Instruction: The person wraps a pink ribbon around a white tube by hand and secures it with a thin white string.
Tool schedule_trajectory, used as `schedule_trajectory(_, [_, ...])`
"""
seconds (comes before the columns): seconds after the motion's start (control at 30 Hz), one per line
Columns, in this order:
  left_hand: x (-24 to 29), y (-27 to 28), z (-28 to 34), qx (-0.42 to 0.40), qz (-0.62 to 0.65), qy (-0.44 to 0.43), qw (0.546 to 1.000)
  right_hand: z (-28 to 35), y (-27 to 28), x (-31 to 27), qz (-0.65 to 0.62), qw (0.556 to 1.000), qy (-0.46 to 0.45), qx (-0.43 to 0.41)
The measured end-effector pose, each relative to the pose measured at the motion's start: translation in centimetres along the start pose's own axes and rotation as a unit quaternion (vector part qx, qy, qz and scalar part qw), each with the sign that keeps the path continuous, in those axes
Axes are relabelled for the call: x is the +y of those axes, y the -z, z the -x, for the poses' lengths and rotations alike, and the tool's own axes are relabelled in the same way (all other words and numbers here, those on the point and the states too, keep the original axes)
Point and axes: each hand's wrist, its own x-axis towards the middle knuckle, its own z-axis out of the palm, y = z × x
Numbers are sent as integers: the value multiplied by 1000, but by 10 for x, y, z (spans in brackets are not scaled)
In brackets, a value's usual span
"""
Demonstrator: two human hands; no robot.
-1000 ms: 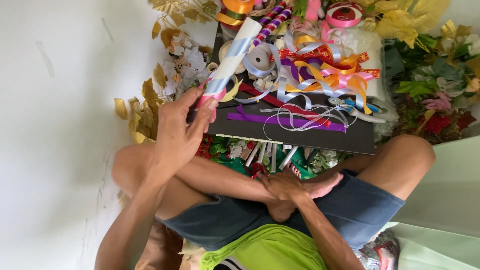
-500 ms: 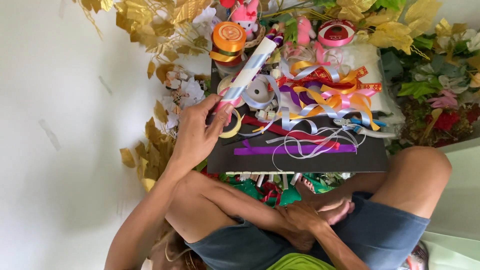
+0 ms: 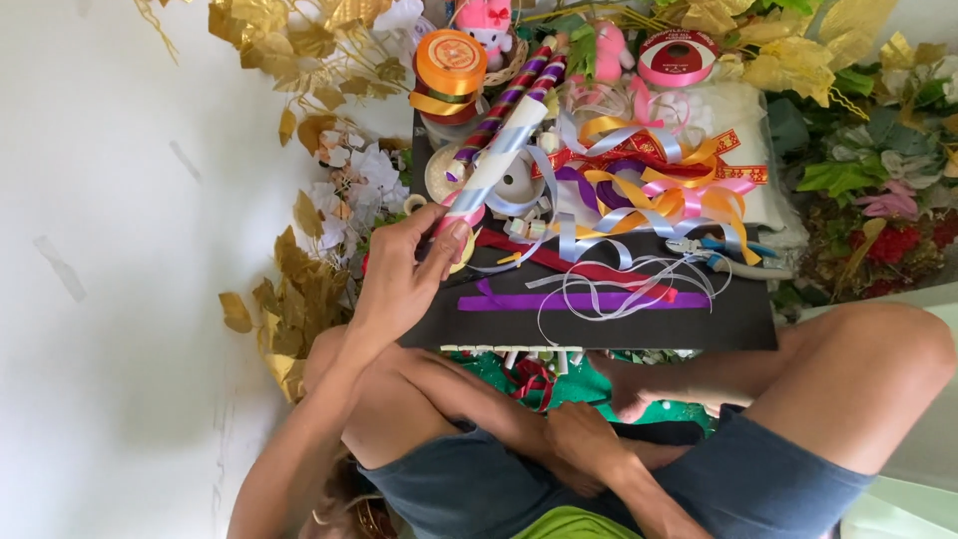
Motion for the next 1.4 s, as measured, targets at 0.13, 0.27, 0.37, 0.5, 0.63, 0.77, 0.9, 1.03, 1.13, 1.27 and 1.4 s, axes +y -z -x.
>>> schedule_trajectory(0.13, [18, -10, 24, 28, 58, 67, 996, 49, 119, -23, -138, 977, 160, 19])
schedule_trajectory(0.27, [34, -31, 51, 60, 87, 88, 990, 81, 184, -23, -220, 921, 292, 137])
schedule_trajectory(0.37, [33, -59, 57, 134, 125, 24, 983, 116, 257, -21, -350, 841, 278, 304])
schedule_trajectory(0.5, [45, -86, 66, 144, 125, 15, 982, 141, 311, -14, -402, 756, 271, 439])
schedule_trajectory(0.63, [57, -108, 67, 116, 245, 33, 962, 135, 339, -19, -366, 689, 352, 517])
schedule_trajectory(0.77, [50, -128, 71, 85, 407, 73, 907, 91, 323, -21, -527, 634, 424, 375])
schedule_trajectory(0.9, [47, -127, 72, 90, 470, 118, 870, 62, 313, -23, -557, 584, 458, 372])
schedule_trajectory(1.03, [41, -117, 80, 68, 472, 141, 867, 63, 306, -19, -527, 635, 444, 350])
schedule_trajectory(1.13, [38, -118, 85, 57, 482, 152, 861, 65, 306, -13, -520, 643, 454, 332])
schedule_trajectory(1.27, [36, -120, 96, 59, 501, 158, 849, 83, 317, -16, -500, 663, 464, 308])
schedule_trajectory(1.4, [41, -117, 99, 58, 504, 160, 846, 83, 312, -7, -505, 675, 444, 305])
